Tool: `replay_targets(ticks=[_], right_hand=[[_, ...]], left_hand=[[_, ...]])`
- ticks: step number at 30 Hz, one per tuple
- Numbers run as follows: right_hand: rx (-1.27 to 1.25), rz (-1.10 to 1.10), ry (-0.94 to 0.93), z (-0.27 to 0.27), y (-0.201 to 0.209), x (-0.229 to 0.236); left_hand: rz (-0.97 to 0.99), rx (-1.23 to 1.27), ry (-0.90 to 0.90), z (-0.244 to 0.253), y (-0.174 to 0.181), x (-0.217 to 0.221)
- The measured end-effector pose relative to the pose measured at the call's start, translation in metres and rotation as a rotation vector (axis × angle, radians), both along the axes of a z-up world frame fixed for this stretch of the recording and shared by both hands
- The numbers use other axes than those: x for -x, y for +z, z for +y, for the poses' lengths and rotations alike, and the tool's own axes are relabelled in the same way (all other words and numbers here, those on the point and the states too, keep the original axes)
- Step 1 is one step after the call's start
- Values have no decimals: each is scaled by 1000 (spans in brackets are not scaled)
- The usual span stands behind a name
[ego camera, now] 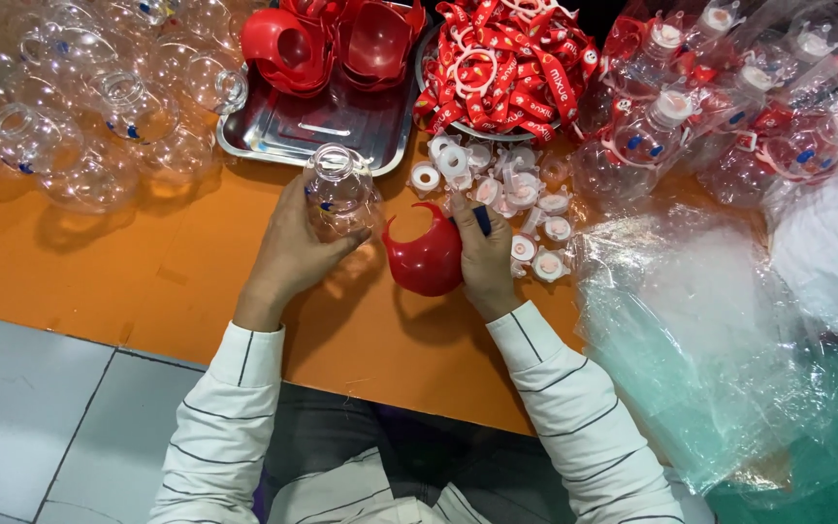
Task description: The person is cleaning a plastic bottle with a cloth and preparing to assemble it with other components.
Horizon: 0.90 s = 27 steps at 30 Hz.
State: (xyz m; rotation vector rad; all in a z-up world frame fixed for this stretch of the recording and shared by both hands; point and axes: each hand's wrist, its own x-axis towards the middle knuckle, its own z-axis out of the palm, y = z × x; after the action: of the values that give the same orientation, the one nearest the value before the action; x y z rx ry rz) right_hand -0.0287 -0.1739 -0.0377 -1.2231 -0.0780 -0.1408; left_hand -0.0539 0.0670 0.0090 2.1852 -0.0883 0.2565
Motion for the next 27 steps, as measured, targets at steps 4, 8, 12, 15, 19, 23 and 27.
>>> replay_targets(ticks=[4,8,12,15,19,23,27], right_hand=[[-19,33,-21,5,26,9],[-53,60,-71,0,15,0],[-55,73,-114,4,30,8],[-92,67,-139,0,10,0],[59,-123,-310,-4,39,4],[443,-357,-547,-25,36,-6],[730,-597,-669,-30,44,-6]], left_hand=[[-21,15,-12,-9,28,19],[-167,-342,146,-20,46,59],[-52,-187,-87,-46,58,75],[-21,78,-254,-74,37,47],[-80,255,-333,-90,12,1],[-195,541,-507,-105,-24,-35],[-260,649,-590,-115,-13,-33]])
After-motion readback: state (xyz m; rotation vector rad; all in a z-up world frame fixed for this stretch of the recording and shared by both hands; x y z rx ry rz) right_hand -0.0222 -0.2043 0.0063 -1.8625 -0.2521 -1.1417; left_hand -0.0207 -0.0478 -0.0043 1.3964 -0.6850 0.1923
